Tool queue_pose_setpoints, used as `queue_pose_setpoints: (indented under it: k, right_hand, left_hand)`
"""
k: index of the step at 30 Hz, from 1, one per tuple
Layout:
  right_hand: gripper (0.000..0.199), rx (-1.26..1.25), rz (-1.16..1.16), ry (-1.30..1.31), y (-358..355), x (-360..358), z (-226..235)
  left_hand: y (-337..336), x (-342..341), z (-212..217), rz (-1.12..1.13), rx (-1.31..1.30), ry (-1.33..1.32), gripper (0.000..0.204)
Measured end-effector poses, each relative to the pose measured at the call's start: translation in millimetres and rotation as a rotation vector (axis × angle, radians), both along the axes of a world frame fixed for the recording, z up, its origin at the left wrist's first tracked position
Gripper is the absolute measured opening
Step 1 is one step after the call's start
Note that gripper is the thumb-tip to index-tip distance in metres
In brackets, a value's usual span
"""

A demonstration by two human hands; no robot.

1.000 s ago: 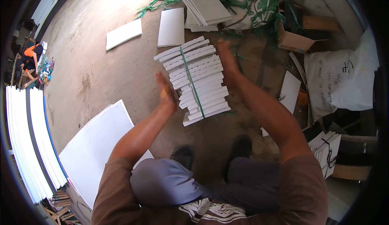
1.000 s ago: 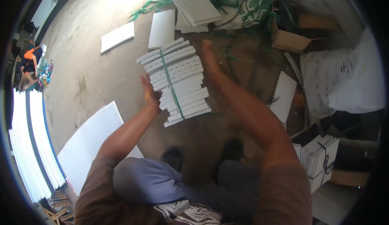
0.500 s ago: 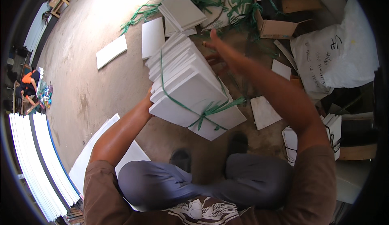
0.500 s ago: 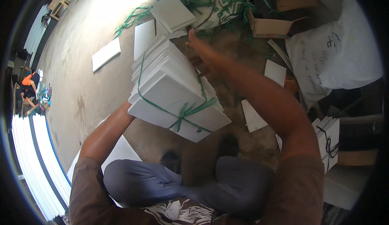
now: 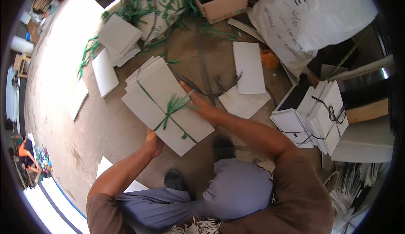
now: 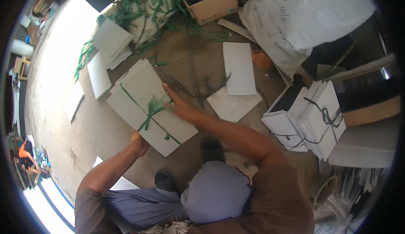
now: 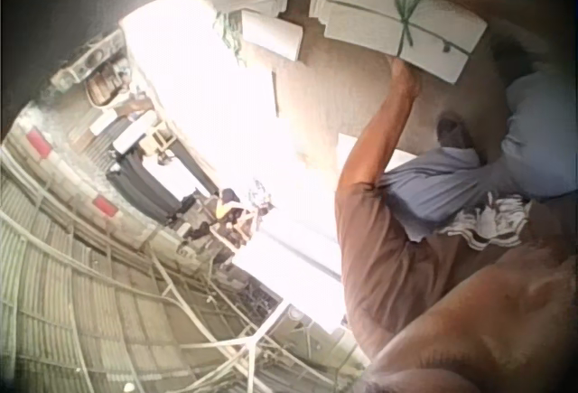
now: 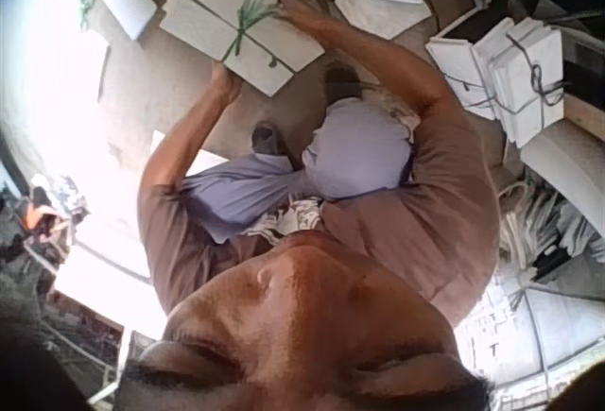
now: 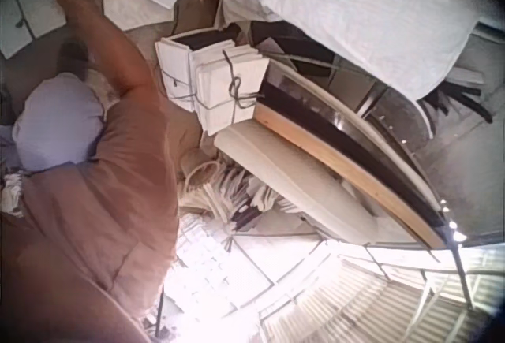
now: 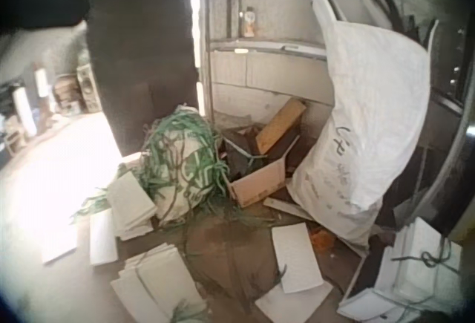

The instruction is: The person sits on the floor and gathers loose white rectangular sheets into neat stacks. They wrap each stack with a green plastic strap, pulling it tight and tying a secure knot. The person then lifts the finished bundles and stacks them on a nearby pile of similar packages.

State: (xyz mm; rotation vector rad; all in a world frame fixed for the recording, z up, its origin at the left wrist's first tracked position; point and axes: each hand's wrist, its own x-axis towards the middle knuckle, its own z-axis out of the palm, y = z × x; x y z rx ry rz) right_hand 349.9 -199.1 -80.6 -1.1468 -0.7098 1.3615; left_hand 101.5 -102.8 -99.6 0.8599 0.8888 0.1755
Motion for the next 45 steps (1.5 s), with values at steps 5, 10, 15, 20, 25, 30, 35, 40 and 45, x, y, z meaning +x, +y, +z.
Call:
queue_pose_setpoints:
  k: [5, 10, 15, 20, 25, 30, 35, 40, 45]
  right_hand:
    - [0.115, -0.073, -0.023, -0.431, -30.6, 34.2, 50.0]
    - [0.105, -0.206, 0.083, -0.556, -81.5, 108.0, 74.9]
    - [0.098, -0.391, 0.250, -0.526, -123.1, 166.6, 63.8]
    - [0.088, -0.586, -0.167, -0.349, -125.0, 234.1, 37.1]
    - [0.087, -0.905, -0.542, -1.016, -142.5, 255.1, -97.3]
    - [0.063, -0.872, -0.608, -0.734, -136.3, 255.7, -113.7]
    - [0.038, -0.357, -0.694, -1.287, -87.7, 253.4, -2.1]
    - [0.042, 0.058, -0.568, -0.627, -4.4, 203.9, 81.0]
    - [0.060, 0.019, -0.362, -0.644, -13.5, 171.0, 111.2]
  left_hand:
    - [-34.7, 49.8, 69.9, -0.047, -0.178, 0.063, 0.069]
    - [-96.2, 99.5, 72.7, -0.229, -0.215, 0.065, 0.071]
    - [-168.8, 109.0, 2.3, -0.282, -0.317, 0.021, 0.085]
    - [-163.2, 107.1, -18.7, -0.077, -0.035, 0.183, 0.090]
    - [-103.7, 99.9, -44.2, 0.138, 0.061, 0.086, 0.083]
    - [-31.1, 119.6, -48.1, 0.421, 0.277, 0.063, 0.067]
    - [70.2, 191.8, 37.9, -0.021, 0.819, 0.339, 0.057]
    - [87.4, 270.4, 105.7, -0.016, 0.655, 0.016, 0.059]
    - [104.1, 256.1, 90.6, 0.202, 0.412, -0.131, 0.061]
